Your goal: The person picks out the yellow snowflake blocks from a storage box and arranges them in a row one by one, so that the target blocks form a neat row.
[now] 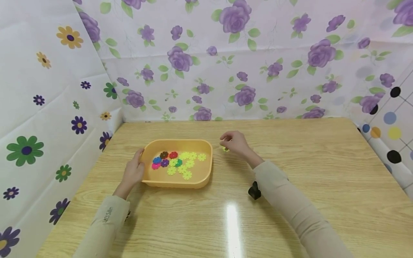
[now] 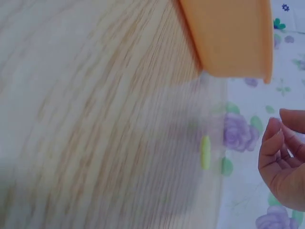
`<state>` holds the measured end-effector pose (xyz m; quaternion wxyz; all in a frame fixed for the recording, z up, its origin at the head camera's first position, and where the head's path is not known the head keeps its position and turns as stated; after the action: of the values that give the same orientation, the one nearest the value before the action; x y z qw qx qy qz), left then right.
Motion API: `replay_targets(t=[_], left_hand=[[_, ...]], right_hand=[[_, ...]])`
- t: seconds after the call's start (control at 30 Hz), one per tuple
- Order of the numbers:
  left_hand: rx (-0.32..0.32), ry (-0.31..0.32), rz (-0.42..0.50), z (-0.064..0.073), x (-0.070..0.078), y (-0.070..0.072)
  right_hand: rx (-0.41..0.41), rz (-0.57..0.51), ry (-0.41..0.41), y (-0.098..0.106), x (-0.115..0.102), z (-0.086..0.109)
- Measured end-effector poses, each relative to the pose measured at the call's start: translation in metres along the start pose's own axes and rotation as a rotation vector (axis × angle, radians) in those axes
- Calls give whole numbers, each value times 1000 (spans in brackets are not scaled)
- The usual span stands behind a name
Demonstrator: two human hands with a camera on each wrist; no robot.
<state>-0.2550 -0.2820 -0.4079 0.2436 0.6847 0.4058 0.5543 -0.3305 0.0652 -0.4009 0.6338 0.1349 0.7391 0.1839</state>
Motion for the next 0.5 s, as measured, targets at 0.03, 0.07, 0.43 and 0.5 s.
replay_targets(t=[0.03, 0.07, 0.43, 0.5], left_hand=[[-3, 1, 1, 0, 0, 0], [-5, 2, -1, 0, 0, 0], [-1, 0, -2, 0, 2, 0], [-1, 0, -1, 0, 2, 0]], right_hand=[[-10, -19, 2, -2, -2, 0], [-22, -32, 4, -4, -4, 1], [-86, -82, 44, -24, -19, 6], [-101, -104, 41, -29, -23, 8]])
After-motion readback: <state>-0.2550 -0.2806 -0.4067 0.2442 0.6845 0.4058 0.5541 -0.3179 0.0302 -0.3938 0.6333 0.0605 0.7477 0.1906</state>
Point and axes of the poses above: each hand's wrist, its own z-axis away from the middle knuckle, its own y-axis out of the back of the hand, x = y × z, the point moved 6 cm from there along -z, towards the middle knuckle, and after that the axes turned 10 degrees about x, right-handed, at the moved point
